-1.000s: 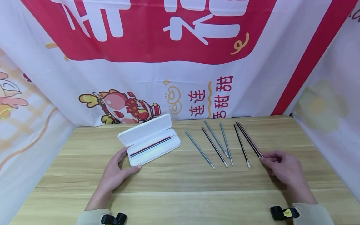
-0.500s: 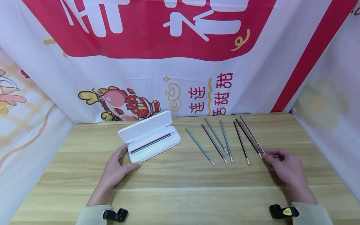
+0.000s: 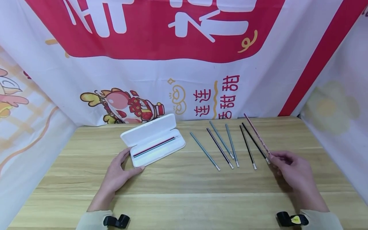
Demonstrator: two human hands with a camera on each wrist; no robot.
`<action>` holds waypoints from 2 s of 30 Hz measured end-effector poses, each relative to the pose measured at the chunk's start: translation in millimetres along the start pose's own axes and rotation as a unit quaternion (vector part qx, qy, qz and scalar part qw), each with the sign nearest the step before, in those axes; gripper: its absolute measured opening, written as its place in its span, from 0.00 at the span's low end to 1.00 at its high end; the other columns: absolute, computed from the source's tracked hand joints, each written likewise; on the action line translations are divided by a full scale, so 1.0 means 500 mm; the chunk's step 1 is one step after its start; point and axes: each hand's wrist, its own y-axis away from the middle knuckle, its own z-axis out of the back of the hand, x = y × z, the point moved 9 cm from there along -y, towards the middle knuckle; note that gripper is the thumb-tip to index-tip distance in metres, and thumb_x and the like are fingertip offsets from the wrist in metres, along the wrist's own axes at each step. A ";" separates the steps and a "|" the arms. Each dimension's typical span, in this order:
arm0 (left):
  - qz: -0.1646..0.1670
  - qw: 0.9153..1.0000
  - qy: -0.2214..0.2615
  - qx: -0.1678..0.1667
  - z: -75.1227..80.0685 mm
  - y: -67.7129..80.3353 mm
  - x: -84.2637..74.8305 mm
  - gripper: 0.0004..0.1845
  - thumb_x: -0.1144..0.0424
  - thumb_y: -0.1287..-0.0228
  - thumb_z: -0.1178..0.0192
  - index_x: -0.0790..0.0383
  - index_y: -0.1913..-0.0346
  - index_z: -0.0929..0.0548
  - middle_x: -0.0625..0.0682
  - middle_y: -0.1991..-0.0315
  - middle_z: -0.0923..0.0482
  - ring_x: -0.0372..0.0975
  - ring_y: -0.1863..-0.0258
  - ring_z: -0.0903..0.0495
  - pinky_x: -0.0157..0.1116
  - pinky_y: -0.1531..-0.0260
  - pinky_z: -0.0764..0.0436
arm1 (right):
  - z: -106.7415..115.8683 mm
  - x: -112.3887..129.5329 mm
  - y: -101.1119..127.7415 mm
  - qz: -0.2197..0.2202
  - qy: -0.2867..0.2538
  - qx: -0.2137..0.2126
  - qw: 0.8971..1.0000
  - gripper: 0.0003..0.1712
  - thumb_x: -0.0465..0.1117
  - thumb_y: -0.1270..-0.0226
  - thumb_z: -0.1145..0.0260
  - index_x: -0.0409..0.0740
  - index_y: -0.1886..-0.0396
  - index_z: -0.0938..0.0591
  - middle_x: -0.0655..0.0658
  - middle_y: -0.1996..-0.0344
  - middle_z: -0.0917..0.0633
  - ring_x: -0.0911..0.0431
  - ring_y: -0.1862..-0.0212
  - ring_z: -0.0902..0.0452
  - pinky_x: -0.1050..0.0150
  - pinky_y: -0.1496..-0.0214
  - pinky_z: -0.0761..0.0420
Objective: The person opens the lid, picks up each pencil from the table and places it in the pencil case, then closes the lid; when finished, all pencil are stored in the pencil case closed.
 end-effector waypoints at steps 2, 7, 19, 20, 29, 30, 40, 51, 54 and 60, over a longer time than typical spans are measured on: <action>0.000 1.000 0.000 -0.001 0.001 0.001 0.000 0.55 0.47 0.40 0.21 0.48 0.14 0.40 0.58 0.13 0.42 0.58 0.12 0.51 0.59 0.11 0.64 | -0.004 0.009 0.002 0.000 -0.007 0.004 1.000 0.31 0.62 0.22 0.34 0.43 0.35 0.16 0.66 0.65 0.15 0.60 0.66 0.19 0.64 0.67 0.17; -0.002 1.000 0.002 -0.002 0.004 0.001 0.000 0.54 0.47 0.40 0.21 0.48 0.15 0.39 0.58 0.14 0.40 0.57 0.12 0.50 0.59 0.11 0.64 | -0.015 0.043 0.006 0.017 0.003 0.004 1.000 0.30 0.61 0.21 0.35 0.44 0.34 0.16 0.61 0.65 0.14 0.61 0.66 0.20 0.64 0.69 0.18; -0.003 1.000 0.005 -0.002 0.002 0.003 -0.005 0.54 0.48 0.40 0.21 0.49 0.15 0.39 0.59 0.14 0.41 0.58 0.12 0.50 0.59 0.12 0.66 | -0.073 0.205 -0.001 0.111 0.091 0.020 0.989 0.24 0.57 0.18 0.37 0.47 0.36 0.14 0.40 0.51 0.12 0.51 0.56 0.21 0.65 0.65 0.19; -0.002 1.000 0.005 -0.002 0.002 0.003 -0.005 0.54 0.48 0.40 0.20 0.50 0.15 0.39 0.59 0.14 0.41 0.58 0.12 0.50 0.59 0.12 0.65 | -0.080 0.217 -0.002 0.114 0.092 0.023 0.989 0.23 0.56 0.18 0.36 0.47 0.37 0.14 0.39 0.51 0.12 0.50 0.55 0.21 0.66 0.64 0.19; -0.012 1.000 0.003 -0.005 0.005 0.001 -0.006 0.54 0.50 0.40 0.20 0.51 0.15 0.38 0.61 0.15 0.39 0.58 0.13 0.47 0.58 0.11 0.66 | -0.139 0.300 0.000 0.173 0.080 0.057 0.980 0.14 0.46 0.19 0.33 0.46 0.43 0.11 0.40 0.54 0.13 0.47 0.57 0.20 0.65 0.65 0.17; -0.014 1.000 0.003 -0.005 0.005 0.001 -0.006 0.53 0.50 0.40 0.20 0.51 0.16 0.38 0.61 0.15 0.39 0.58 0.13 0.46 0.58 0.11 0.66 | -0.146 0.308 0.001 0.186 0.084 0.058 0.977 0.13 0.45 0.20 0.32 0.46 0.44 0.10 0.41 0.54 0.12 0.47 0.57 0.20 0.65 0.65 0.17; -0.021 1.000 0.005 -0.004 0.004 -0.001 -0.006 0.53 0.50 0.40 0.20 0.51 0.16 0.38 0.61 0.15 0.39 0.57 0.13 0.45 0.57 0.11 0.67 | -0.225 0.391 -0.005 0.256 0.104 0.084 0.957 0.08 0.43 0.22 0.29 0.48 0.52 0.07 0.44 0.54 0.09 0.51 0.57 0.20 0.62 0.61 0.19; -0.019 1.000 0.003 -0.011 0.007 0.000 -0.005 0.54 0.49 0.42 0.19 0.52 0.16 0.37 0.61 0.16 0.37 0.58 0.14 0.44 0.57 0.11 0.66 | -0.327 0.460 -0.052 0.283 0.091 0.107 0.949 0.05 0.38 0.26 0.27 0.48 0.56 0.07 0.46 0.59 0.08 0.52 0.56 0.17 0.61 0.57 0.18; -0.017 1.000 0.005 -0.010 0.006 0.000 -0.004 0.54 0.49 0.42 0.19 0.52 0.16 0.37 0.61 0.16 0.37 0.58 0.14 0.44 0.57 0.11 0.66 | -0.351 0.471 -0.066 0.282 0.085 0.111 0.949 0.05 0.37 0.26 0.27 0.48 0.56 0.07 0.46 0.58 0.08 0.52 0.56 0.17 0.58 0.53 0.17; -0.015 1.000 0.008 -0.008 0.006 -0.001 -0.002 0.54 0.49 0.43 0.19 0.52 0.16 0.37 0.61 0.16 0.37 0.58 0.13 0.45 0.57 0.11 0.66 | -0.401 0.489 -0.084 0.281 0.089 0.115 0.948 0.05 0.37 0.27 0.27 0.48 0.58 0.07 0.45 0.57 0.09 0.51 0.53 0.17 0.54 0.48 0.16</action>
